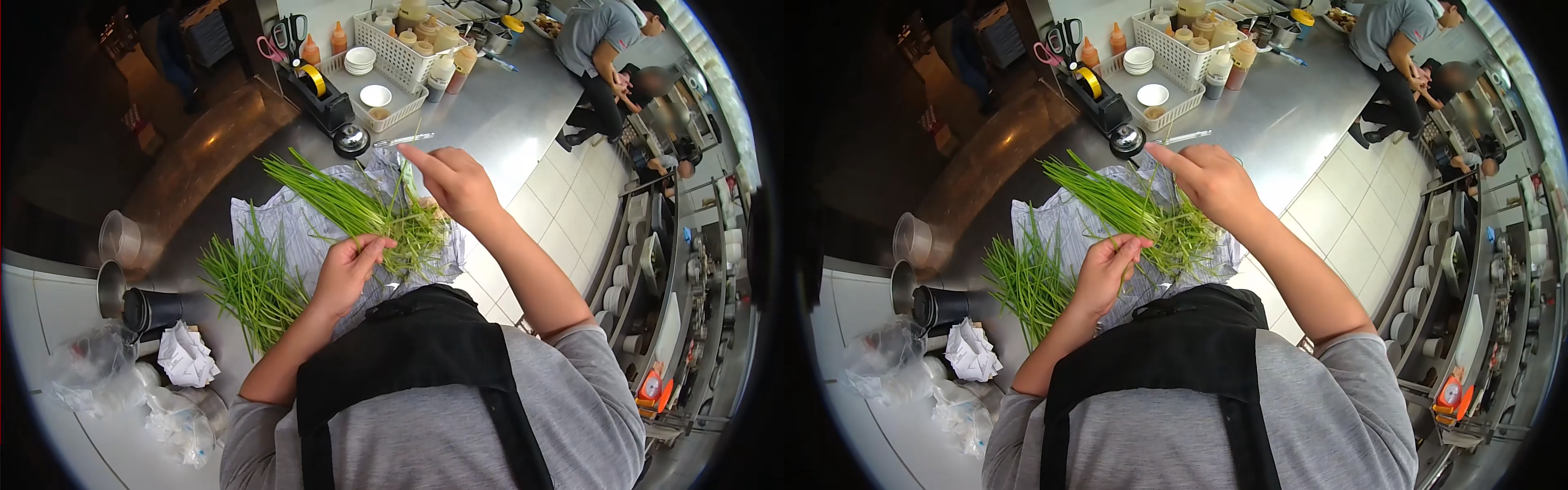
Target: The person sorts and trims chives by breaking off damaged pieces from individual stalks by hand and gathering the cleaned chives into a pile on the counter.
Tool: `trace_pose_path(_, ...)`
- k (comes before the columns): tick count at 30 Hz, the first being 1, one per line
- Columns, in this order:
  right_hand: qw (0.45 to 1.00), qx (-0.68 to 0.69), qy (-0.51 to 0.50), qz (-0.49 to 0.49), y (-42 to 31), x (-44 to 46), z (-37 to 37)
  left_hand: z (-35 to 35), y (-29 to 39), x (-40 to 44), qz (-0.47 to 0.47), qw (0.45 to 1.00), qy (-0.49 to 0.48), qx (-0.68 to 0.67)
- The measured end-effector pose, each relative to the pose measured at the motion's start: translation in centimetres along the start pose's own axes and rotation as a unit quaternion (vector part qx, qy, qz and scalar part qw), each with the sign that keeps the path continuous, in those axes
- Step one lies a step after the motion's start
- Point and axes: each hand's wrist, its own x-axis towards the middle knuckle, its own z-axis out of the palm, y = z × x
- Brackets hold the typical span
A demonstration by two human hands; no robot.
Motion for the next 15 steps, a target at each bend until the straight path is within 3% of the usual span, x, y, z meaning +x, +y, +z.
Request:
trace_pose_path(5, 0.996, 0.02, 0.012, -0.081, 0.8, -0.5, 1.7, -1.3, -0.4, -1.2, -0.017, 1.0, 0.019, 0.016)
trace_pose_path(6, 0.974, 0.202, -0.024, 0.097, 0.2, -1.3, 1.6, -1.7, -0.3, -1.5, -0.016, 0.999, 0.026, 0.012)
trace_pose_path(7, 0.887, 0.368, -0.062, 0.27, -0.3, -2.0, 1.5, -2.2, -0.2, -1.8, -0.023, 0.999, 0.034, 0.018)
trace_pose_path(8, 0.886, 0.373, -0.071, 0.266, -0.4, -2.6, 1.6, -2.7, 0.0, -2.1, -0.03, 0.998, 0.043, 0.024)
trace_pose_path(10, 0.699, 0.608, 0.061, 0.37, -0.6, -3.7, 2.1, -3.6, 0.7, -3.4, -0.005, 0.995, 0.08, 0.064)
trace_pose_path(12, 0.801, 0.463, -0.036, 0.377, -1.8, -5.4, 2.6, -5.1, 1.1, -4.9, 0.017, 0.987, 0.119, 0.107)
trace_pose_path(13, 0.896, 0.346, -0.087, 0.264, -1.8, -6.0, 3.3, -6.2, 1.3, -5.7, 0.075, 0.966, 0.158, 0.189)
trace_pose_path(14, 0.957, 0.217, -0.131, 0.139, -1.7, -6.8, 4.3, -7.0, 1.5, -6.5, 0.13, 0.934, 0.194, 0.271)
trace_pose_path(15, 0.974, 0.085, -0.178, 0.11, -1.7, -7.6, 5.0, -7.5, 1.6, -7.5, 0.109, 0.933, 0.254, 0.229)
